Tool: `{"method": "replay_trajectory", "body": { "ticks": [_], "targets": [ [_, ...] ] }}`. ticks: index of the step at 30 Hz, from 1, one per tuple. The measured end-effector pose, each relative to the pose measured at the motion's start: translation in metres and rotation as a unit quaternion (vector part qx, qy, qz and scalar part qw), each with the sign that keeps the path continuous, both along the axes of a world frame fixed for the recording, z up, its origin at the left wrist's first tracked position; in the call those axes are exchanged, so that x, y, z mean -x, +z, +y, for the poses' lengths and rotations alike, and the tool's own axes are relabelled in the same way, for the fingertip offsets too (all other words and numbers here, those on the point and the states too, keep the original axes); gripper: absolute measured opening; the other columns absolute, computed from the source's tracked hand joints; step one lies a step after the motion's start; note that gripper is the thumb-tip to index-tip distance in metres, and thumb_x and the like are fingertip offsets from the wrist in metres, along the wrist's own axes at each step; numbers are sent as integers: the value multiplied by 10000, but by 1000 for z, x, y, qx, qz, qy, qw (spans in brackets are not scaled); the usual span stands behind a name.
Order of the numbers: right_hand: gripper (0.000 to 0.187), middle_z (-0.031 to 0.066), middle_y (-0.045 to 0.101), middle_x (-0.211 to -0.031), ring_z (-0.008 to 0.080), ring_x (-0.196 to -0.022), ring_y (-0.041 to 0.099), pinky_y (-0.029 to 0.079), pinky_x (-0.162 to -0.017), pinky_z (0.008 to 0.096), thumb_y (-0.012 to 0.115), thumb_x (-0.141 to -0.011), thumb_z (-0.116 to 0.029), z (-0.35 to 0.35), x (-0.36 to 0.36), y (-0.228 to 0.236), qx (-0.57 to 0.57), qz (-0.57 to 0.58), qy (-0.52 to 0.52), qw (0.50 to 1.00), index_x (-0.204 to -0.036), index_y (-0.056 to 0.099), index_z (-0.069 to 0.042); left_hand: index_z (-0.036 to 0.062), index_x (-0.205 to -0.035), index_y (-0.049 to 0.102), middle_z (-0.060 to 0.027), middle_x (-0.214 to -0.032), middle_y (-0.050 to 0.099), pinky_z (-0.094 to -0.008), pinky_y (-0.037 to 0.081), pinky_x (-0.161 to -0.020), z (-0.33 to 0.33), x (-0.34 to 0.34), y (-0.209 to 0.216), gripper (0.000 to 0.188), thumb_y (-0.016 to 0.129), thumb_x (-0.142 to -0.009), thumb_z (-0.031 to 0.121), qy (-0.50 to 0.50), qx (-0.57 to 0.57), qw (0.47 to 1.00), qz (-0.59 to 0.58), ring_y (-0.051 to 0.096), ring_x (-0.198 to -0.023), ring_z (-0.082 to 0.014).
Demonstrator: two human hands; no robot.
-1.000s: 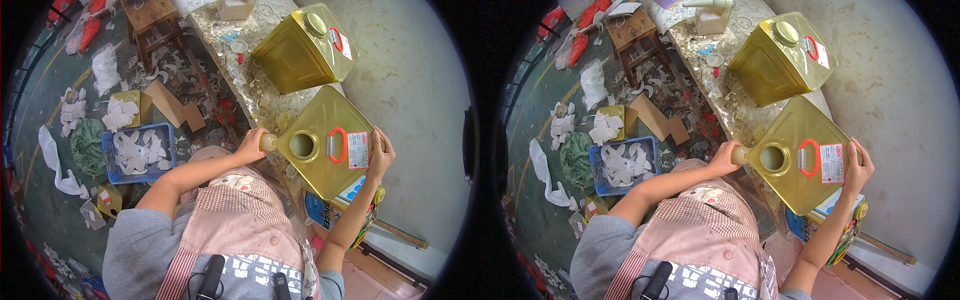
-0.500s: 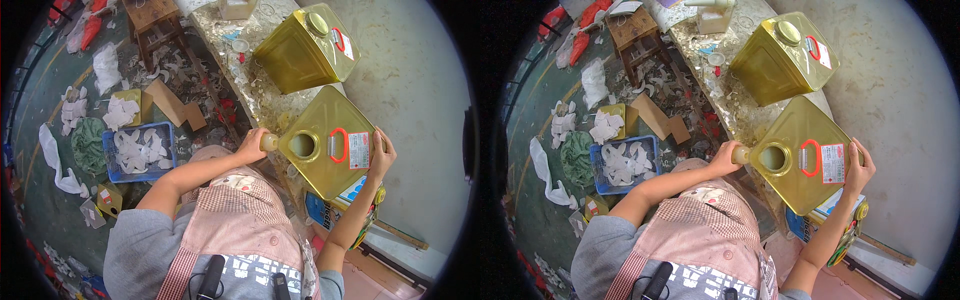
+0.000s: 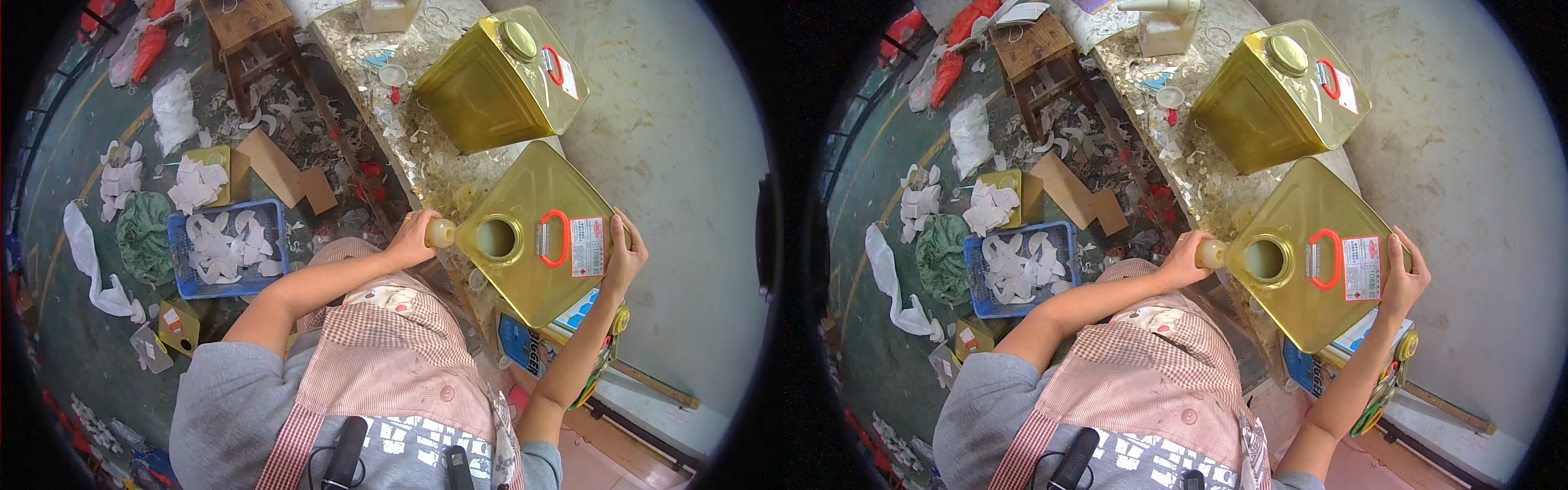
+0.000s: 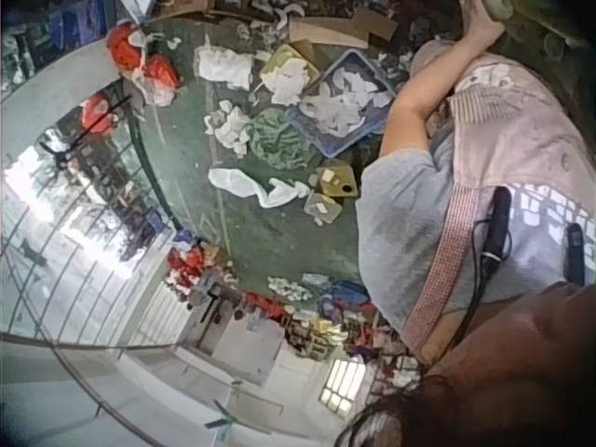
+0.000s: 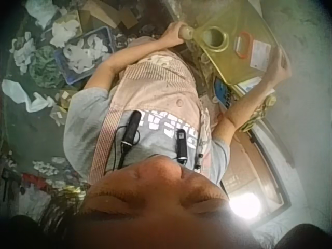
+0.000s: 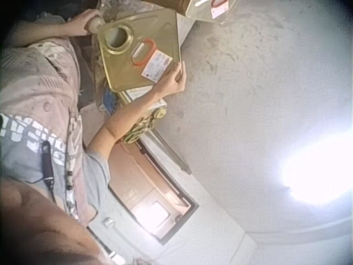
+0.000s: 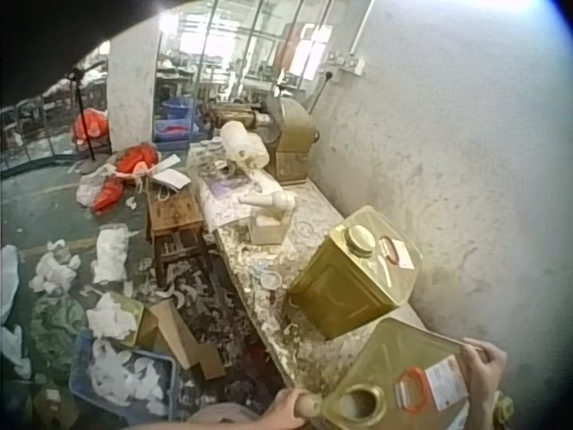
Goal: Transferring adhesive from a large metal container into a small squeeze bottle for workshop use.
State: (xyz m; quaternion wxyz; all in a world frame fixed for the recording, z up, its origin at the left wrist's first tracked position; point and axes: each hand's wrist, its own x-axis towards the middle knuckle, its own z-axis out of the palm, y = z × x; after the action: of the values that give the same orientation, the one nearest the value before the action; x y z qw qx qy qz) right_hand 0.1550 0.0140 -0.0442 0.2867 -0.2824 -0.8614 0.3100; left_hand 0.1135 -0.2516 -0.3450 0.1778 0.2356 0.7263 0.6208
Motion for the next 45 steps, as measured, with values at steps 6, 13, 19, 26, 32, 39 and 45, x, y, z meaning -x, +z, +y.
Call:
{"method": "replay_trajectory", "body": {
  "ticks": [6, 13, 19, 26, 32, 39, 45],
  "targets": [
    [235, 68, 707, -921, 90, -817, 605, 484, -753, 224, 732, -875, -164, 2, -1, 0, 9, 0, -8, 1000, -1050, 737, -8, 85, -1188, 455, -153, -1184, 531, -461, 384, -1002, 1, 1, 2, 623, 769, -650, 101, -5, 2, 1000, -12, 469, -1170, -388],
    [231, 64, 707, -916, 89, -818, 605, 482, -760, 222, 725, -879, -160, 4, 0, 0, 0, -5, -9, 1000, -1049, 737, -4, 81, -1188, 454, -160, -1188, 528, -460, 383, -1006, 2, 1, 2, 629, 771, -646, 103, -8, 4, 1000, -15, 460, -1179, -393],
    [223, 59, 707, -914, 82, -809, 606, 483, -754, 217, 716, -883, -143, 2, 0, 0, 12, 1, -8, 1000, -1055, 734, -3, 83, -1192, 450, -164, -1192, 527, -457, 382, -1009, 3, 0, -2, 639, 776, -643, 102, -6, -3, 1000, -17, 461, -1179, -392],
    [233, 59, 705, -910, 86, -808, 611, 487, -748, 217, 728, -879, -160, 1, 0, 0, 4, 0, -11, 1000, -1052, 735, -5, 88, -1188, 449, -158, -1183, 534, -454, 382, -1007, 1, -1, -1, 636, 780, -645, 102, 2, -6, 1000, -9, 475, -1165, -390],
    [241, 61, 703, -904, 85, -800, 611, 487, -736, 215, 734, -875, -166, -1, 1, 0, 15, 7, -5, 1000, -1050, 734, -1, 79, -1196, 468, -169, -1165, 553, -447, 419, -970, 1, 0, 2, 632, 801, -661, 126, 8, -3, 1000, 5, 495, -1140, -386],
    [227, 52, 701, -898, 81, -788, 610, 486, -718, 208, 724, -881, -148, -3, 3, 1, 10, 7, -1, 1000, -1051, 732, 3, 95, -1204, 450, -154, -1199, 534, -450, 384, -1011, 0, -2, -5, 641, 781, -655, 106, 3, -2, 1000, -16, 465, -1178, -389],
    [229, 51, 698, -901, 77, -792, 605, 484, -721, 207, 723, -883, -151, -3, 2, 1, 5, 2, -6, 1000, -1054, 732, 1, 87, -1214, 445, -159, -1218, 522, -451, 381, -1021, -2, -2, -1, 646, 776, -660, 103, -2, -1, 1000, -28, 451, -1197, -386]
  ]
}}
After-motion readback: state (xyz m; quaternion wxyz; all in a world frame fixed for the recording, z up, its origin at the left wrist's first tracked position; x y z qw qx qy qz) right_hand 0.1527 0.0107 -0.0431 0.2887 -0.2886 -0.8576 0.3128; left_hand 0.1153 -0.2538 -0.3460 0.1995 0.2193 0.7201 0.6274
